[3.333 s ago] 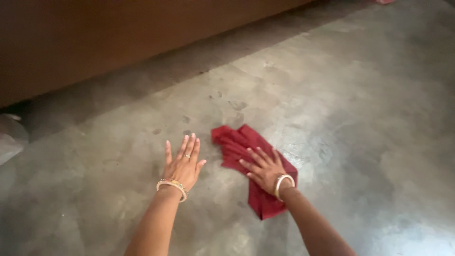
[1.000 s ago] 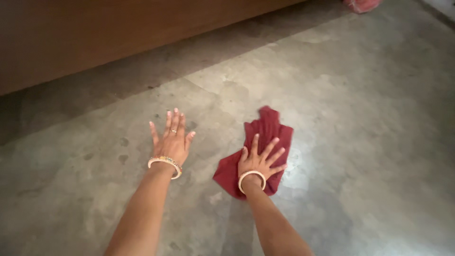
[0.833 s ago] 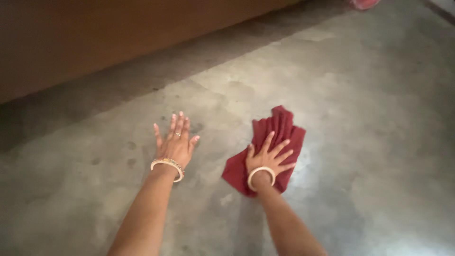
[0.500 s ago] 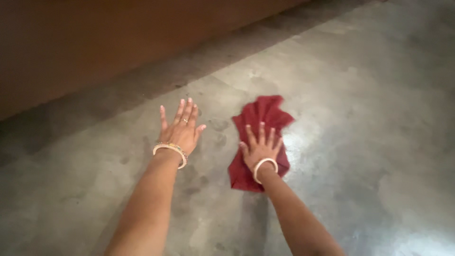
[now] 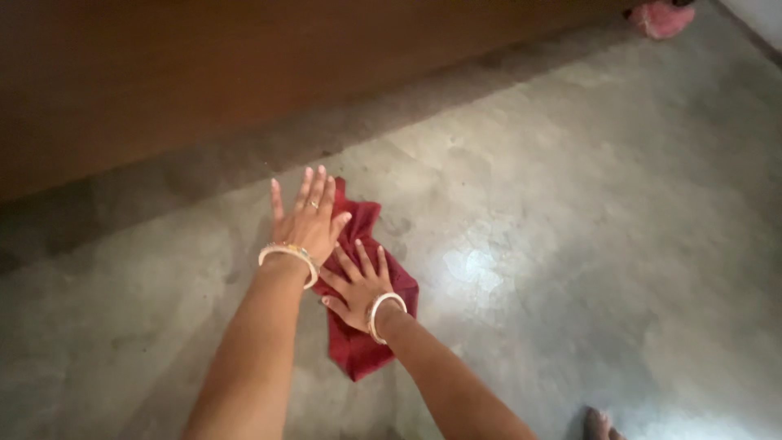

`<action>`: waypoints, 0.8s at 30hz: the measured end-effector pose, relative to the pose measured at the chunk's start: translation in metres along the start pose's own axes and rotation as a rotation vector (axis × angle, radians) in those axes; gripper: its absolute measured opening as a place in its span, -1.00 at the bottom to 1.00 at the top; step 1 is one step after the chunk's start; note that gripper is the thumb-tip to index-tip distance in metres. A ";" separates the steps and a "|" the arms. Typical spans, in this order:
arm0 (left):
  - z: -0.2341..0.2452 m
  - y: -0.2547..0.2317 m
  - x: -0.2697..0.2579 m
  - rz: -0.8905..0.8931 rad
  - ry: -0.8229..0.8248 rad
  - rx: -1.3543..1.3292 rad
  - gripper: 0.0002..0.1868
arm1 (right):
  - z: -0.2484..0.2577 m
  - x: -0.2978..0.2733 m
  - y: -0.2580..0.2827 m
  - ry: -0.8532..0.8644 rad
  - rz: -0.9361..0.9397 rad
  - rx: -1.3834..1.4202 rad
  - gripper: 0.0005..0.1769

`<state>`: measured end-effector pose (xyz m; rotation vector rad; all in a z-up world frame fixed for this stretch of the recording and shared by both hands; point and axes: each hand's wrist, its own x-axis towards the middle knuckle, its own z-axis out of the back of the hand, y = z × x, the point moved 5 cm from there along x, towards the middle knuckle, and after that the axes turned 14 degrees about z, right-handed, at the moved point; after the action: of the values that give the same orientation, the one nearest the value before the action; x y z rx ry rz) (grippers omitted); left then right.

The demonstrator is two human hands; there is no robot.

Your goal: The person wipes a concrete floor with a red cloth, then dips the cloth into an orange bucket of water, wrings it out, and resumes wiping the floor.

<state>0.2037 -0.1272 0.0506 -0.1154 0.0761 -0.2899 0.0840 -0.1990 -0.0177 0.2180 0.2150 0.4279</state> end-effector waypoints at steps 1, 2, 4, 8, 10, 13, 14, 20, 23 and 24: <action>0.000 0.000 -0.002 -0.004 0.000 0.024 -0.24 | 0.001 0.001 0.000 0.022 0.025 -0.006 -0.31; 0.000 -0.003 -0.003 -0.008 0.000 0.047 -0.23 | 0.003 0.000 -0.003 0.044 0.049 -0.012 -0.33; -0.003 -0.008 -0.007 -0.016 0.013 0.068 -0.23 | 0.005 0.001 -0.003 0.060 0.102 -0.022 -0.36; -0.005 -0.022 -0.003 -0.024 0.021 0.084 -0.23 | 0.014 0.008 -0.011 0.125 0.157 -0.034 -0.43; -0.007 -0.029 0.004 -0.026 0.014 0.080 -0.23 | 0.023 0.021 -0.023 0.142 0.157 -0.041 -0.38; -0.017 -0.039 0.013 -0.014 0.006 0.074 -0.24 | 0.027 0.042 -0.047 0.151 0.126 -0.087 -0.20; -0.021 -0.042 0.016 -0.012 0.006 0.089 -0.24 | 0.026 0.049 -0.060 0.212 0.078 -0.127 -0.17; -0.044 -0.047 0.017 0.208 0.161 -0.031 -0.22 | 0.040 0.063 -0.118 0.091 0.006 -0.163 -0.31; -0.046 -0.052 0.021 0.246 0.204 -0.067 -0.22 | 0.054 0.055 -0.152 0.018 -0.084 -0.079 -0.28; -0.046 -0.053 0.021 0.237 0.203 -0.060 -0.22 | 0.057 0.052 -0.164 -0.014 -0.117 -0.046 -0.28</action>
<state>0.2049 -0.1886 0.0099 -0.1353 0.2978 -0.0615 0.2079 -0.3310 -0.0131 0.1628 0.2026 0.3147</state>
